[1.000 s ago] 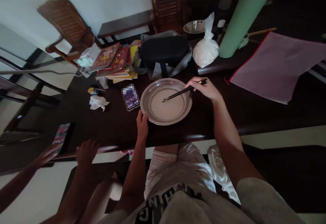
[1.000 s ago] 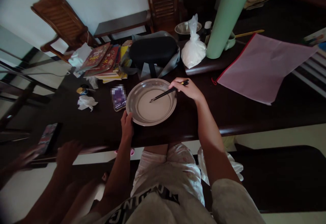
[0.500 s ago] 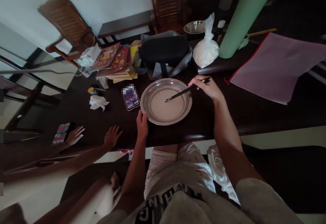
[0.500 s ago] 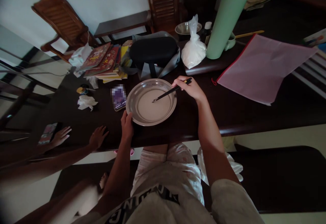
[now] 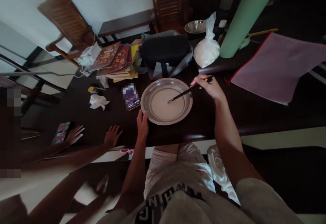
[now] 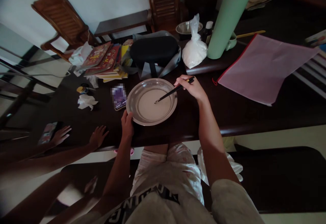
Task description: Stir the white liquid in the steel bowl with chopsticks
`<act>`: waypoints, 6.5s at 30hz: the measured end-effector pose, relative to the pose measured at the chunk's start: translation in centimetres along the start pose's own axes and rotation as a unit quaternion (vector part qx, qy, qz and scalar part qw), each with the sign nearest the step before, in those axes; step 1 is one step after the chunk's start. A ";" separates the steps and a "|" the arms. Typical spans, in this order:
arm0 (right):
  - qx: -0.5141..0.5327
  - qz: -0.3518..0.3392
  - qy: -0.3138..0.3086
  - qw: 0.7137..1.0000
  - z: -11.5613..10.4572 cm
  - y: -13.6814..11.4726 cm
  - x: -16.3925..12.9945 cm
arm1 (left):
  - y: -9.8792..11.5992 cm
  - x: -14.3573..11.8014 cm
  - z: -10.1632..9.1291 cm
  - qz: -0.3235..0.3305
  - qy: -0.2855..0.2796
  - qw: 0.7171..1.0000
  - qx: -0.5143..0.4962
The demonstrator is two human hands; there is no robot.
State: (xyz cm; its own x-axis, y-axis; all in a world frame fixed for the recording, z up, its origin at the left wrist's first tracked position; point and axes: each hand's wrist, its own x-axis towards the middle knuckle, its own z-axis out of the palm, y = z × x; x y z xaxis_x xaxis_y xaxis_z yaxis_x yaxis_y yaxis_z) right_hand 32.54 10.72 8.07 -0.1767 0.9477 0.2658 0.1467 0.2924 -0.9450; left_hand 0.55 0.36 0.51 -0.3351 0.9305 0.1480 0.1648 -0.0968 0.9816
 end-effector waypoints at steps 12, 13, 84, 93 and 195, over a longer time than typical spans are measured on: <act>-0.004 -0.009 -0.007 1.000 0.1 0.1 0.1 | 0.0 0.0 -0.2 -0.004 -0.009 1.000 0.009; 0.001 -0.005 0.006 1.000 0.0 0.1 0.0 | 0.0 0.0 -0.1 -0.005 -0.008 1.000 0.010; 0.033 0.022 -0.041 0.998 0.4 -0.1 -0.2 | 0.4 -0.1 -0.1 -0.008 -0.011 1.000 0.018; 0.019 0.000 -0.008 1.000 0.3 -0.2 0.0 | 0.3 -0.1 -0.1 0.001 -0.011 1.000 0.013; 0.009 0.011 -0.070 0.997 0.6 -0.4 -0.1 | 0.4 -0.1 -0.1 0.005 -0.007 0.999 0.036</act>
State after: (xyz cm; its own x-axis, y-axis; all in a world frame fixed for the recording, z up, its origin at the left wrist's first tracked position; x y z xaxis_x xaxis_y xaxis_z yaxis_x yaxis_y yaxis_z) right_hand 31.95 10.41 8.26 -0.3076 0.9265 0.2168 0.1339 0.2677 -0.9541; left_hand 0.50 0.20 0.94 -0.3197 0.9346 0.1559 0.2339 -0.0816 0.9688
